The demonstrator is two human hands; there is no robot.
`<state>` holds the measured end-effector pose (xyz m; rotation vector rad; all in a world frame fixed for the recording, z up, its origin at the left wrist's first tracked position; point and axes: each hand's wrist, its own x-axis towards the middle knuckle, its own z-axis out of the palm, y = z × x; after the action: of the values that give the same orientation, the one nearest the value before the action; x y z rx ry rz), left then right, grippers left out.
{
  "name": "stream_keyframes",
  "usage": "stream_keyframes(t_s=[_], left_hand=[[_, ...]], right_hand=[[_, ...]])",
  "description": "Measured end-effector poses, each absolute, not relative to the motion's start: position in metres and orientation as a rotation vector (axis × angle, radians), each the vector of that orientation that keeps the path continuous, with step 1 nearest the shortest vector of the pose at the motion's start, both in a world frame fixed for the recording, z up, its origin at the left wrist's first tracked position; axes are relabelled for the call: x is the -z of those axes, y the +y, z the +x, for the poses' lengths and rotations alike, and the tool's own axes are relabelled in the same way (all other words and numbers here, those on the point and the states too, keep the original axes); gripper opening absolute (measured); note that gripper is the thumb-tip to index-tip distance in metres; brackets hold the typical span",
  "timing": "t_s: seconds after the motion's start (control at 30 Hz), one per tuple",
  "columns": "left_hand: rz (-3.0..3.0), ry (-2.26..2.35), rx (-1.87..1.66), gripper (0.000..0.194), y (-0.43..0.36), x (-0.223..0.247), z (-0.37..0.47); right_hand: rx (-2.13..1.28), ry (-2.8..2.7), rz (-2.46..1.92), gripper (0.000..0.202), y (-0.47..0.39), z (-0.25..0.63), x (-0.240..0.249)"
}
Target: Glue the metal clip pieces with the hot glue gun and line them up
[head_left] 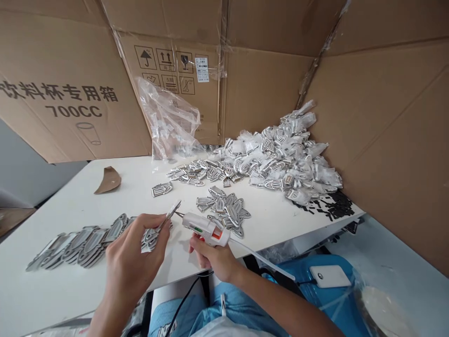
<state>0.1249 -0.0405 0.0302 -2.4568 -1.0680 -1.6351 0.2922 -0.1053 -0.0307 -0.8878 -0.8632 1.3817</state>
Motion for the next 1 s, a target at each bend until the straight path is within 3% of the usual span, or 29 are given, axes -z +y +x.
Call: stream_keyframes(t_s=[0.2,0.47,0.67,1.0], left_hand=[[-2.452,-1.320,1.718,0.015,-0.035,-0.025,0.125],[-2.430,-1.732,2.482,0.059,-0.031,-0.029,0.133],[-2.483,-1.836,2.538,0.031,-0.033,-0.026,0.132],[-2.359,-1.855,2.620,0.036,-0.038,-0.019,0.139]], right_hand=[[-1.389,-0.888,-0.911,0.054,-0.107,0.295,0.028],[-1.369,-0.947,-0.835,0.053,-0.113,0.297,0.023],[-1.368,-0.929,-0.832,0.051,-0.111,0.300,0.030],[-1.353,-0.913,-0.821,0.046,-0.112,0.298,0.035]])
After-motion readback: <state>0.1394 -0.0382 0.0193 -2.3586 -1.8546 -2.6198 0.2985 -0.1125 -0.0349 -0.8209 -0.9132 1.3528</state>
